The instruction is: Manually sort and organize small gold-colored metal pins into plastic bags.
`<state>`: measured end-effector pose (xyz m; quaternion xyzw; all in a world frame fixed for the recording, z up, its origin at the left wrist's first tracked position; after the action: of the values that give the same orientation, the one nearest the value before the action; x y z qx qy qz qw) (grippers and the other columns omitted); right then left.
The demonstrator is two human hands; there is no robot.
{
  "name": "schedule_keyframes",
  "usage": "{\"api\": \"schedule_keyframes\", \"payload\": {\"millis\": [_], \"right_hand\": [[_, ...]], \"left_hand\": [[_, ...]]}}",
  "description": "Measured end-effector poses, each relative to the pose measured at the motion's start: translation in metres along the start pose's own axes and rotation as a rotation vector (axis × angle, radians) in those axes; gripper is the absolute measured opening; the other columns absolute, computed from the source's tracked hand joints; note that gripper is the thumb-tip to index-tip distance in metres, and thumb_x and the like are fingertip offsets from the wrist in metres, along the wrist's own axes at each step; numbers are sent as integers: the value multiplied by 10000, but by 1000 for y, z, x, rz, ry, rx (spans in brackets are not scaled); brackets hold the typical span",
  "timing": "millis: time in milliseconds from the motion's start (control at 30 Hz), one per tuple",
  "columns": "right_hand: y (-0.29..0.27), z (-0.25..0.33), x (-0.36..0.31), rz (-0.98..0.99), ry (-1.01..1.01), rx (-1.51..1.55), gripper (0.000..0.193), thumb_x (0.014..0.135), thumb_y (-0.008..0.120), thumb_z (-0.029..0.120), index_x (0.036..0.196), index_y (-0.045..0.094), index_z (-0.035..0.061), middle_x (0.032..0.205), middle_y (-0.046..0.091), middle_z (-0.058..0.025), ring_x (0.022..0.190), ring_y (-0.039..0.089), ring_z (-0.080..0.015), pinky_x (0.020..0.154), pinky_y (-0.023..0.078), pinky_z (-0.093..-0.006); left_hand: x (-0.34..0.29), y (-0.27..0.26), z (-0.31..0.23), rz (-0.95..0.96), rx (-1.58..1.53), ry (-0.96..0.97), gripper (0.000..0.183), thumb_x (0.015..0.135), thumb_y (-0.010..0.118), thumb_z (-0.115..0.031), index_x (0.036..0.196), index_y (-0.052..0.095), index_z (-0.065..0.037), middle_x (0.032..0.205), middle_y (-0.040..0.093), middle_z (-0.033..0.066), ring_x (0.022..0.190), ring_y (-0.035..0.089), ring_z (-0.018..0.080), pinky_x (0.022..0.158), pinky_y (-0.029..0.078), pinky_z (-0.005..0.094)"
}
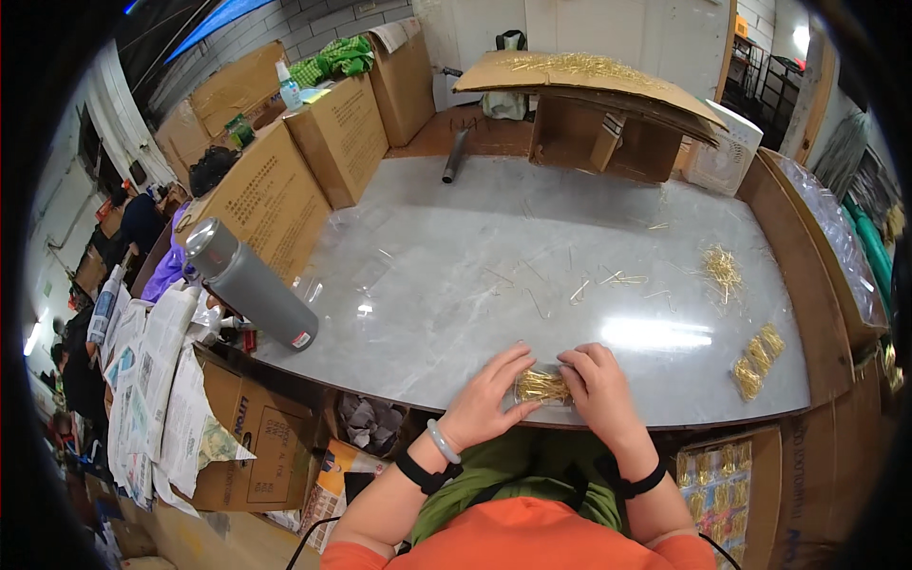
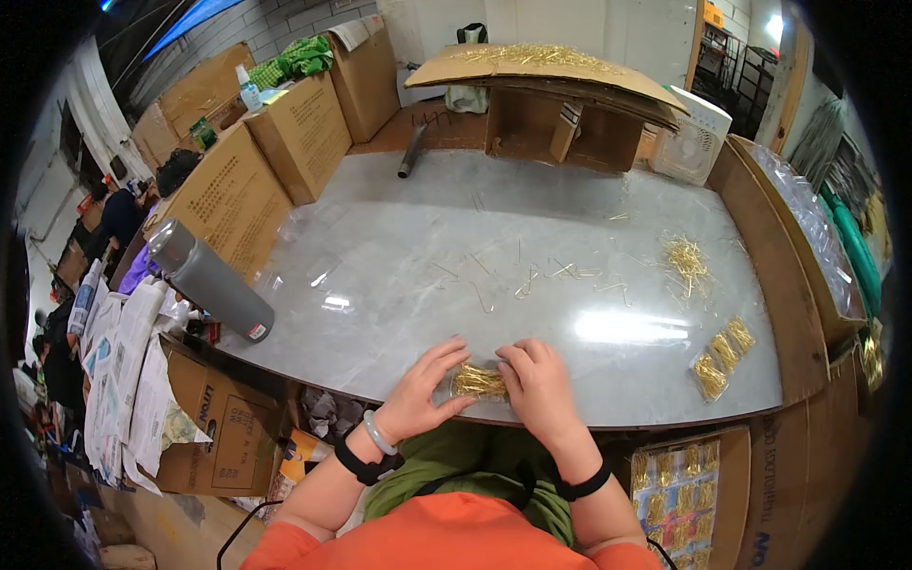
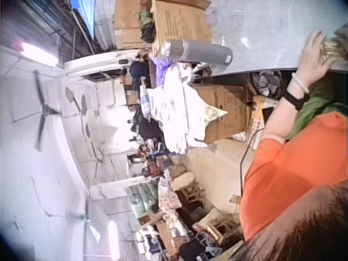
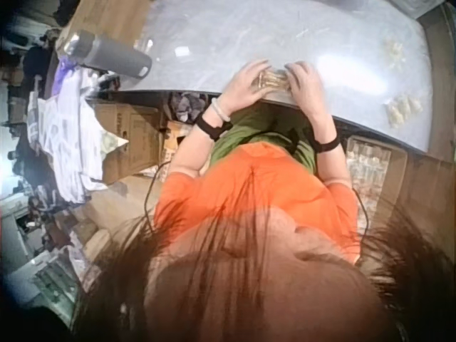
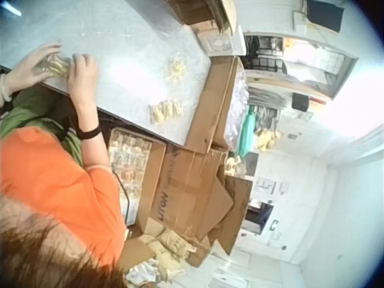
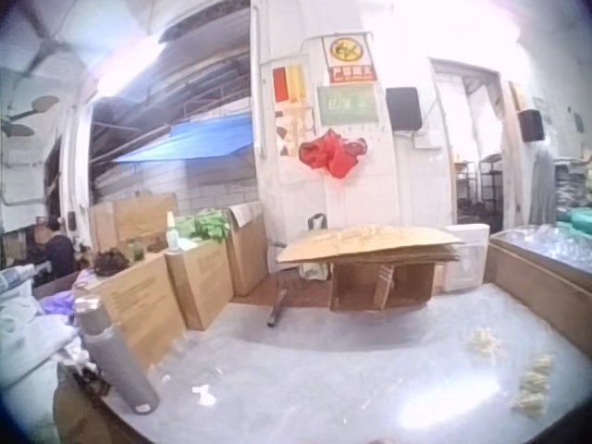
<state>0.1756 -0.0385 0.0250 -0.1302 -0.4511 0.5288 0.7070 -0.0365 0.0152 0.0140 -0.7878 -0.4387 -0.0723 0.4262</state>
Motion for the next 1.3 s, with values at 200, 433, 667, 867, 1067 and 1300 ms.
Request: {"api": "schedule_keyframes", "payload": {"millis": [200,433,667,867,1067,1300], "right_hand": [[-14,15,-23,28,367,46,119,875,743,84,928,668,7,862,648,-147,692,639,-293,641,516,-389],[-11,38,-38,108,524,139,158,898,764,152,899,703,6,756,688,-142,623,669,-234,579,519,-338],[2,26,-7,15,429,88,148,901,753,143,897,704,4,794,651,-121,660,658,-227,606,516,-331],[-1,11,-14,38,500,208,126,883,762,127,905,720,10,798,660,-125,640,633,-219,600,503,-331],[-14,21,-14,50,396,153,83,911,738,70,897,706,-6,761,623,-55,657,556,-118,605,458,-282],[-13,29,-16,139,281,117,105,899,747,111,955,725,26,820,641,-112,693,618,-278,637,498,-380]], "left_hand": [[-7,3,-1,-236,94,-170,489,833,838,-229,1214,615,-20,1172,582,168,1112,577,360,962,492,418],[-18,3,-27,-133,164,-170,537,814,842,-355,1156,664,19,1173,596,195,1085,585,380,945,491,427],[-13,4,-19,-46,175,-30,721,767,861,-426,1223,631,83,1316,601,221,1277,536,419,1078,436,502],[-4,-2,-11,29,155,14,721,782,840,-424,1244,624,87,1349,601,207,1302,519,424,1099,423,507],[4,-4,-3,107,67,1,739,777,840,-430,1278,619,67,1380,591,206,1314,511,423,1116,412,497],[9,-8,2,240,-18,-2,691,824,823,-326,1347,573,51,1453,531,212,1385,443,433,1154,363,509]]}}
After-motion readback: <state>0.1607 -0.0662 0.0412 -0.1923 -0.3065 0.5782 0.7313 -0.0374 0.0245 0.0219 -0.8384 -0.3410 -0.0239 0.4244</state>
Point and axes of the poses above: each hand's wrist, its own x-axis towards the middle knuckle, its own y-axis out of the palm, z = x × y, the point moved 1 cm from there along x, towards the middle knuckle
